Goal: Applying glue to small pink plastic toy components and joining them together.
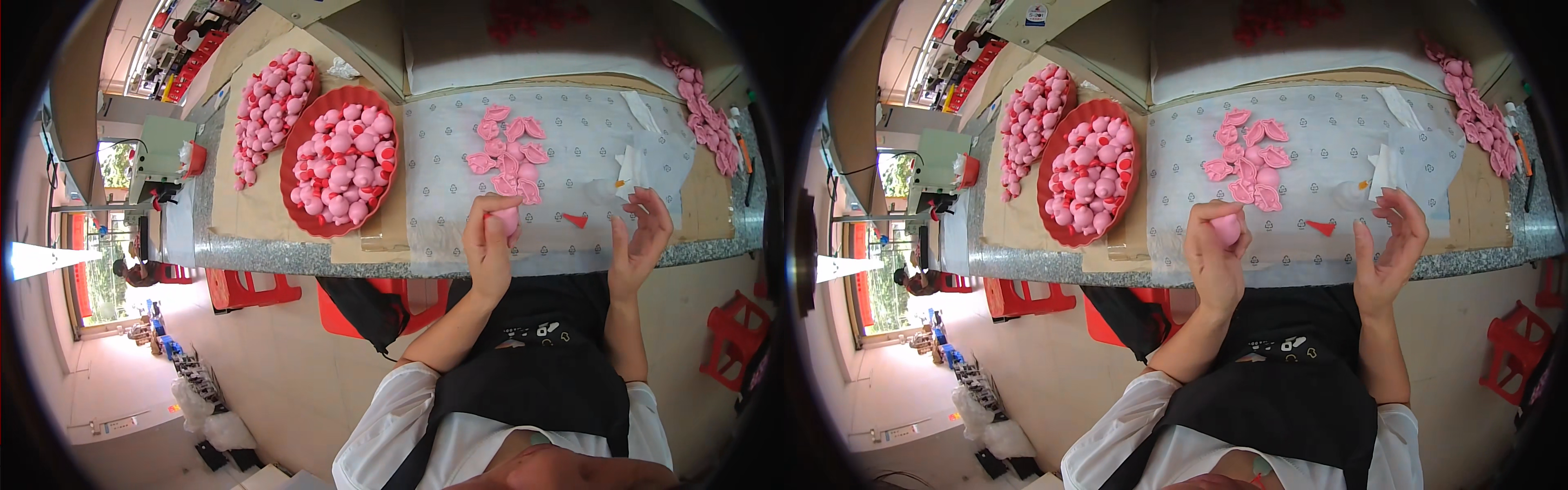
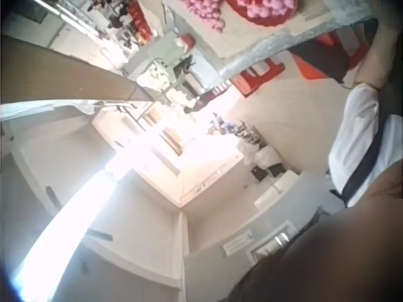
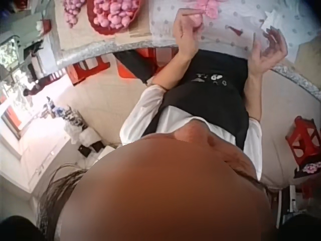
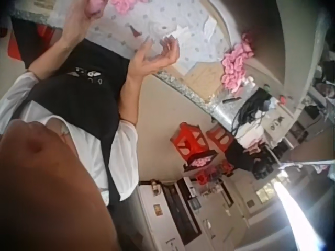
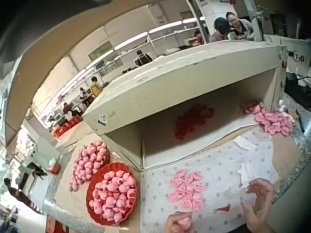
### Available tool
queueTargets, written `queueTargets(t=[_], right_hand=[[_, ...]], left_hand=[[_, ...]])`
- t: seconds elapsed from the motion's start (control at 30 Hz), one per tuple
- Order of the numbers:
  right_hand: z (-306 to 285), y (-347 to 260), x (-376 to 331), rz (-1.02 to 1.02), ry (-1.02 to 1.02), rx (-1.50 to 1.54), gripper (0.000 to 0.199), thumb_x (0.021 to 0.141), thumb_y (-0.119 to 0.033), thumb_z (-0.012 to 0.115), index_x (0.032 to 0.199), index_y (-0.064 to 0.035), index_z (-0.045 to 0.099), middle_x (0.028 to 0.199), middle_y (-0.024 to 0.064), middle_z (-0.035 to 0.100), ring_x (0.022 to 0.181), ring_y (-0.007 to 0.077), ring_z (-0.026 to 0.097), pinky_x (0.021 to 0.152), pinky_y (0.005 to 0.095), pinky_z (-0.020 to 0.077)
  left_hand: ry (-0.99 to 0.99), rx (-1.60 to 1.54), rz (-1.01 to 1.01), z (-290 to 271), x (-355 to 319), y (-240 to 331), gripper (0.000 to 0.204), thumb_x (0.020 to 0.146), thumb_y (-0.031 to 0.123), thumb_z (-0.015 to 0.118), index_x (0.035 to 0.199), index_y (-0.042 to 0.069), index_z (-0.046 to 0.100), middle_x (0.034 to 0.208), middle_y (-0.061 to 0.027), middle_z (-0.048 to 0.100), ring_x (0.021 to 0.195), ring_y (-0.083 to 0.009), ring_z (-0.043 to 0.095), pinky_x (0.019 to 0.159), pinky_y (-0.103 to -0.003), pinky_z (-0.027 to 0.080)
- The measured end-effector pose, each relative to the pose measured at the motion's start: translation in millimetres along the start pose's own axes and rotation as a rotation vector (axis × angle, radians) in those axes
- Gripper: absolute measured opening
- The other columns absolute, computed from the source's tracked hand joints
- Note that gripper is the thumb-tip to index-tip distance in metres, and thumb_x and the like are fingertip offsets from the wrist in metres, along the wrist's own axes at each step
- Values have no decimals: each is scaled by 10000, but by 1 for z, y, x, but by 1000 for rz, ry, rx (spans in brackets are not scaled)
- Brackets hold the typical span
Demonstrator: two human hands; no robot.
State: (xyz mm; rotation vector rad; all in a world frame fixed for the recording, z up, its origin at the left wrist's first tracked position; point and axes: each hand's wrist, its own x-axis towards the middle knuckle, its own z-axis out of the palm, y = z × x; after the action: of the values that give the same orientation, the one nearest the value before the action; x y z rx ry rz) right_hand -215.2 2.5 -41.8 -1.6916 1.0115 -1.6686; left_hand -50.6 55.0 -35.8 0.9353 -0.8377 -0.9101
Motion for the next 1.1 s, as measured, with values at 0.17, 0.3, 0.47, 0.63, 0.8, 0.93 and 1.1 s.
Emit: queueTargets(t=[0.17,0.3,0.47,0.63,0.8,0.93,1.1], right_hand=[[-2,3,1,90,-7,33,456,704,31,533,1119,6,346,1080,135,419,928,188,435,769,286,367],[2,-1,9,181,-157,-66,455,728,-2,520,1147,-2,342,1116,120,407,972,180,410,789,283,355],[-2,0,17,243,-365,-315,426,731,-40,525,1134,-38,387,1065,86,469,938,163,425,769,260,345],[-4,6,22,240,-440,-347,308,745,-41,502,1048,-36,447,948,69,515,783,142,483,691,224,361],[4,4,32,438,-292,117,198,755,-1,449,940,-40,390,867,62,442,745,112,486,598,226,427],[8,6,55,449,-413,174,162,738,12,459,882,-33,400,819,49,446,710,97,461,618,216,401],[38,2,86,209,-563,-4,104,701,0,513,758,-23,429,713,14,440,667,87,413,645,205,349]], left_hand=[[-5,-214,-3,1,5,8,470,874,405,225,995,3,436,783,-40,401,607,-99,342,565,-232,304],[35,-44,-36,-12,8,9,448,880,379,240,1029,2,431,803,-42,402,637,-110,360,589,-227,316],[179,308,140,-54,47,36,218,817,144,451,986,6,436,871,-55,448,782,-108,415,718,-226,340],[268,1114,407,-130,116,93,260,695,78,591,925,18,484,914,-101,488,868,-207,454,785,-282,357],[33,1544,554,-111,118,84,257,694,100,588,941,54,534,909,-120,517,853,-271,479,759,-336,367],[-427,1279,212,-38,74,50,178,688,86,587,862,73,556,782,-66,522,694,-240,509,652,-327,398],[-448,1246,353,-32,76,28,196,660,87,605,849,76,554,740,-67,501,683,-238,514,596,-332,414]])
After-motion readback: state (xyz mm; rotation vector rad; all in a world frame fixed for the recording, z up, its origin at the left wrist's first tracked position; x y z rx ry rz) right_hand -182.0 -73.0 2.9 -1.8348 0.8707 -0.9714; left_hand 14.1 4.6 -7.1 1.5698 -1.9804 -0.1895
